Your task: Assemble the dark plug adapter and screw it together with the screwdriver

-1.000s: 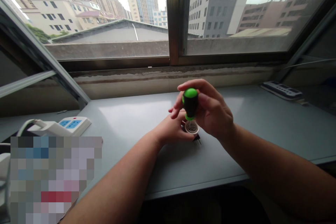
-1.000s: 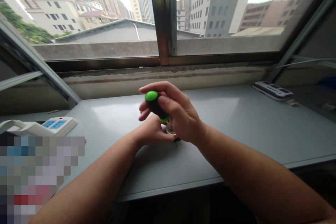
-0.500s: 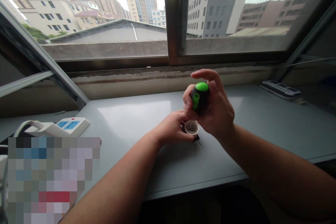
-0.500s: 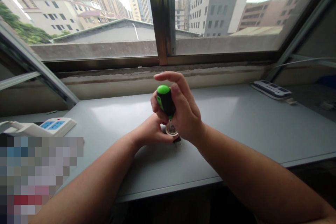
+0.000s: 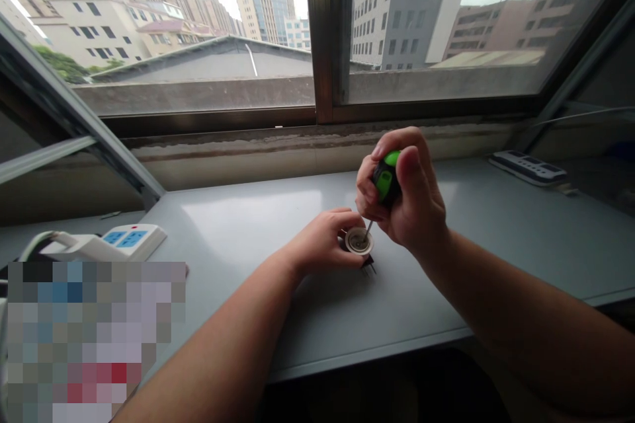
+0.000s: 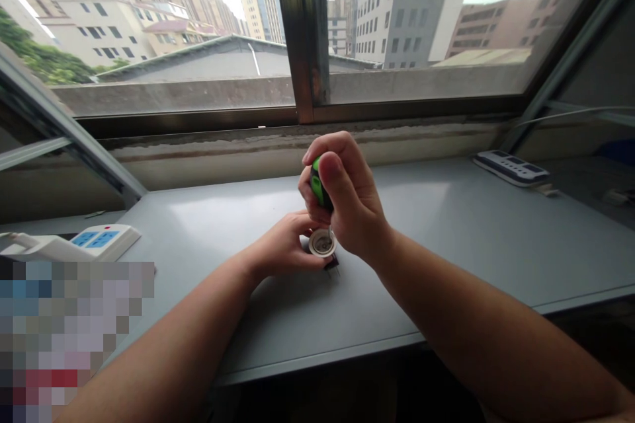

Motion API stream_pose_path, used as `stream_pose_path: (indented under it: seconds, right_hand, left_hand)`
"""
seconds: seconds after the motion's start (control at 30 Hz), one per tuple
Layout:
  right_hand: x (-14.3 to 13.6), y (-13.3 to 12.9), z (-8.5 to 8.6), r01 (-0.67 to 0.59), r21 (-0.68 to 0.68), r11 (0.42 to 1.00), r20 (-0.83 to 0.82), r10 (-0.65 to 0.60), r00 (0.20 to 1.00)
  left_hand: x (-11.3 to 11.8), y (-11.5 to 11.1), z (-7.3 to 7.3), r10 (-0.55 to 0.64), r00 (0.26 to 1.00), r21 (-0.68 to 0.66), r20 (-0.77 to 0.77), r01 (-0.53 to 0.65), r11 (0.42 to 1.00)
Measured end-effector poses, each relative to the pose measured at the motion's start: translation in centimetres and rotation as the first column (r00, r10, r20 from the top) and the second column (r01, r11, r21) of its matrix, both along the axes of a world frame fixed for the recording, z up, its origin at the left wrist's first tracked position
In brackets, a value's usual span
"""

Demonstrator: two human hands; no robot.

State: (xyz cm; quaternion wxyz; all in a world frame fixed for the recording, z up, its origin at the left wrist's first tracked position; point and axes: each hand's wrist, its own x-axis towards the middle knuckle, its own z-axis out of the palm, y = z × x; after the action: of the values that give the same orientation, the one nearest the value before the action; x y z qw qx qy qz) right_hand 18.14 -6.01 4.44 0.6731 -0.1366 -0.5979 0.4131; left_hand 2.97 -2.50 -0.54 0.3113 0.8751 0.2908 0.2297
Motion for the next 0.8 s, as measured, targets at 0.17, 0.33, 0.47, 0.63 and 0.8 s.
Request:
stream_pose_path:
  seconds: [0.17,0.33,0.47,0.63,0.8]
  right_hand:
    - [-0.14,-0.07,0.01,0.088,-0.017,0.996,0.022,-0.088,0.996]
    - [-0.22,0.01,0.0,0.115,-0.021,0.993,-0.013,-0.116,0.993]
    - [-0.35,0.08,-0.05,0.121,-0.025,0.992,-0.038,-0.122,0.992]
    - [-0.49,0.11,-0.16,0.143,0.007,0.99,-0.048,-0.142,0.989]
    - [-0.59,-0.31,-0.19,0.227,0.042,0.973,-0.03,-0.226,0.974]
  left_hand:
    - [0.01,0.04,-0.23,0.02,1.0,-0.004,0.018,-0.02,1.0]
    - [0.0,0.11,-0.34,0.023,1.0,0.004,0.011,-0.023,1.0]
    - [0.0,0.13,-0.26,0.012,1.0,0.003,0.01,-0.013,1.0]
    - [0.0,0.1,-0.17,0.014,1.0,-0.016,0.008,-0.014,1.0]
    - [-0.12,0.17,-0.1,-0.014,1.0,-0.054,0.018,0.015,0.998]
